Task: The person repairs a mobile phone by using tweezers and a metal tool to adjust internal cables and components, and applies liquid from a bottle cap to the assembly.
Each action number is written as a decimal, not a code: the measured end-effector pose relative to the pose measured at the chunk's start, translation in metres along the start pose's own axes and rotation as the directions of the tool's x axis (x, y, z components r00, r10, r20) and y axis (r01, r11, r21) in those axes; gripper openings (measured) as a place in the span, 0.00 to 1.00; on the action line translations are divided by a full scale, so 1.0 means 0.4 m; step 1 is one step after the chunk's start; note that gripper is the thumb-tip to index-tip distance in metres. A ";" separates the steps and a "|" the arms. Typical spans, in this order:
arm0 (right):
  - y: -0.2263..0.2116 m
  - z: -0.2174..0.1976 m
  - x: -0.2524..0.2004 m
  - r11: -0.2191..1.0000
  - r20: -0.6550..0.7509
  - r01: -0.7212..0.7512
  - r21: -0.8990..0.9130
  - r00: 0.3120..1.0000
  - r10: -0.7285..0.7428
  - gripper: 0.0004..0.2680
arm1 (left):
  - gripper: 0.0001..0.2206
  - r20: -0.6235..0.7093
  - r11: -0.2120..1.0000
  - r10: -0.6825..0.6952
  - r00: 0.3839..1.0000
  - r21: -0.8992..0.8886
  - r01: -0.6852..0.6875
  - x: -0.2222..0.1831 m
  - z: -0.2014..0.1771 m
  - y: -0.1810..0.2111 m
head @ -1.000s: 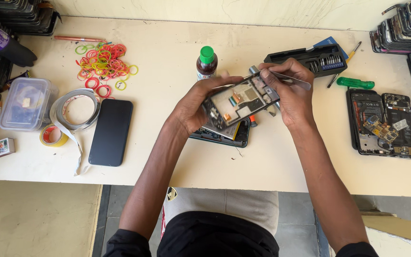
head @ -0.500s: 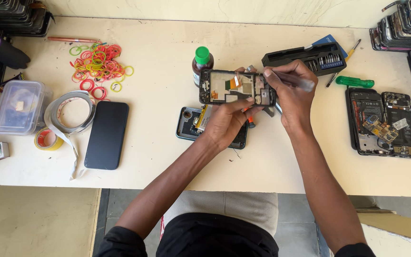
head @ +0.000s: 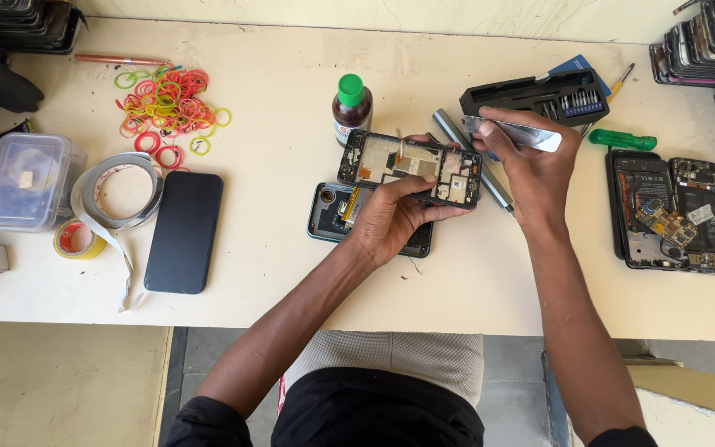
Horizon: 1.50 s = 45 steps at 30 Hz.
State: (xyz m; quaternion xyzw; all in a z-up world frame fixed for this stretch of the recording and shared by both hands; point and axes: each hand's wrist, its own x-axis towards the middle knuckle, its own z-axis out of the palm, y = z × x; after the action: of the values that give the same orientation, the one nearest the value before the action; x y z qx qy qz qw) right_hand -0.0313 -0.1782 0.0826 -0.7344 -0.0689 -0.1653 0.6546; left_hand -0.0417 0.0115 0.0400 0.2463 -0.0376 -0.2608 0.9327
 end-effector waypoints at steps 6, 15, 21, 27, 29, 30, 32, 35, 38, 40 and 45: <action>-0.005 -0.013 -0.020 0.995 0.060 0.049 -0.086 0.997 -0.044 0.06 | 0.21 -0.051 0.999 0.033 0.998 -0.002 -0.033 -0.008 -0.014 -0.016; 0.083 0.001 -0.031 0.775 0.227 0.582 -0.246 0.812 -0.538 0.06 | 0.26 -0.099 0.985 0.159 0.982 0.078 -0.152 -0.021 -0.018 0.007; 0.029 0.031 -0.067 0.714 0.227 0.587 -0.382 0.809 -0.543 0.07 | 0.26 -0.086 0.981 0.183 0.979 0.087 -0.175 -0.020 -0.023 0.009; 0.019 0.038 -0.064 0.670 0.258 0.594 -0.445 0.802 -0.539 0.07 | 0.27 -0.097 0.977 0.189 0.977 0.115 -0.177 -0.017 -0.020 0.006; 0.017 0.042 -0.063 0.674 0.262 0.597 -0.435 0.800 -0.540 0.07 | 0.27 -0.114 0.978 0.176 0.978 0.129 -0.161 -0.020 -0.015 0.007; 0.017 0.042 -0.061 0.675 0.263 0.599 -0.431 0.799 -0.542 0.07 | 0.27 -0.121 0.979 0.169 0.978 0.136 -0.153 -0.019 -0.013 0.007; 0.018 0.045 -0.062 0.668 0.254 0.587 -0.457 0.806 -0.534 0.07 | 0.26 -0.111 0.977 0.178 0.978 0.140 -0.162 -0.020 -0.017 0.005; 0.020 0.048 -0.067 0.678 0.249 0.574 -0.460 0.816 -0.522 0.08 | 0.26 -0.111 0.975 0.174 0.979 0.156 -0.156 -0.021 -0.029 -0.002; 0.019 0.044 -0.064 0.682 0.272 0.583 -0.442 0.811 -0.517 0.09 | 0.25 -0.112 0.978 0.168 0.979 0.143 -0.151 -0.017 -0.034 -0.005; 0.022 0.043 -0.064 0.670 0.286 0.593 -0.446 0.804 -0.522 0.09 | 0.25 -0.106 0.978 0.173 0.979 0.137 -0.158 -0.017 -0.031 -0.005; 0.029 0.041 -0.069 0.631 0.279 0.619 -0.468 0.781 -0.559 0.09 | 0.26 -0.132 0.968 0.172 0.976 0.207 -0.143 -0.021 -0.012 0.005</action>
State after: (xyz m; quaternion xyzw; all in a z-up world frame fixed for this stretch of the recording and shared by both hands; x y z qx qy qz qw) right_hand -0.0509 -0.1602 0.0612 -0.8310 -0.2910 -0.3428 0.3274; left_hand -0.0469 0.0193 0.0375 0.3523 -0.0130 -0.1615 0.9217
